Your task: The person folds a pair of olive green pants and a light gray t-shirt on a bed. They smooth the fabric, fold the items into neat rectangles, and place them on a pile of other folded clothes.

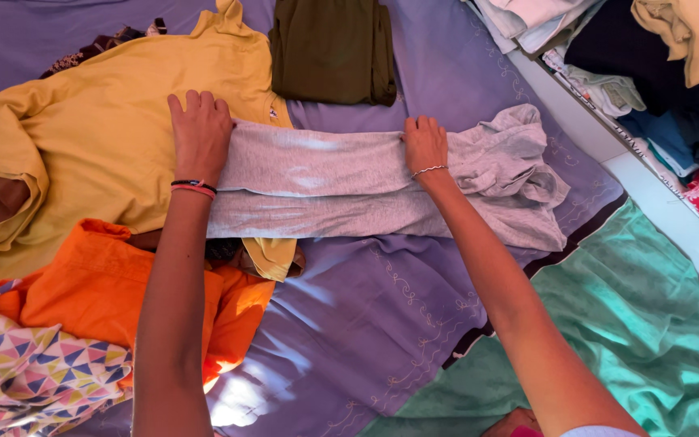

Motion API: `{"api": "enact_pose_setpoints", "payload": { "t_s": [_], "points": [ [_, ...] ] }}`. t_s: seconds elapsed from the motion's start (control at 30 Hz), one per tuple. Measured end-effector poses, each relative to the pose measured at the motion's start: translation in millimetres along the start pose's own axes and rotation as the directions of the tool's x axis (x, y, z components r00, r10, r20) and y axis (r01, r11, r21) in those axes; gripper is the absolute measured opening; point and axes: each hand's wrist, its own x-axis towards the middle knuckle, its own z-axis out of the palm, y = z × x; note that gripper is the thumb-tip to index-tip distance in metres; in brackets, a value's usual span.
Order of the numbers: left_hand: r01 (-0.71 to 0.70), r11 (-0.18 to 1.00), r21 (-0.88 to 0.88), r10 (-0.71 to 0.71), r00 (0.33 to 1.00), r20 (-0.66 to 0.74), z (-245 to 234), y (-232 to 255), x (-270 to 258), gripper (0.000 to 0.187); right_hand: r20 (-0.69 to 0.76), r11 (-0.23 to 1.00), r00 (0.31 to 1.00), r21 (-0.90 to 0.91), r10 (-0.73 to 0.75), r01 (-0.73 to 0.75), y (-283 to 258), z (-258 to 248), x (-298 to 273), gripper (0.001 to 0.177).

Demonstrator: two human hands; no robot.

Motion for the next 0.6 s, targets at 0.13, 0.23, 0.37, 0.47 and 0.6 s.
{"api": "enact_pose_setpoints", "payload": {
  "t_s": [0.13,0.23,0.37,0.47,0.6],
  "points": [
    [0.080,0.997,-0.020,-0.081,0.996,-0.038,8,-6,8,0.024,-0.100,0.999,0.995,0.041,0.029,-0.025,0,9,7,0.017],
    [0.058,0.991,0.119,-0.058,0.998,-0.003,8,-3,9,0.016,-0.053,0.994,0.997,0.102,0.053,-0.047,-5,17,4,0.017],
    [0.036,0.960,0.279,-0.072,0.990,0.119,-9,13,16,0.015,-0.022,0.963,0.999,0.266,0.041,-0.034,4,15,3,0.034],
    [0.016,0.947,0.320,-0.055,0.992,0.112,-29,29,23,0.031,-0.062,0.891,0.998,0.453,0.010,0.020,20,7,-4,0.049],
    [-0.010,0.967,0.255,0.008,1.000,0.008,-54,64,41,0.036,-0.112,0.878,0.986,0.476,0.123,-0.055,47,-17,-6,0.039]
  ]
}}
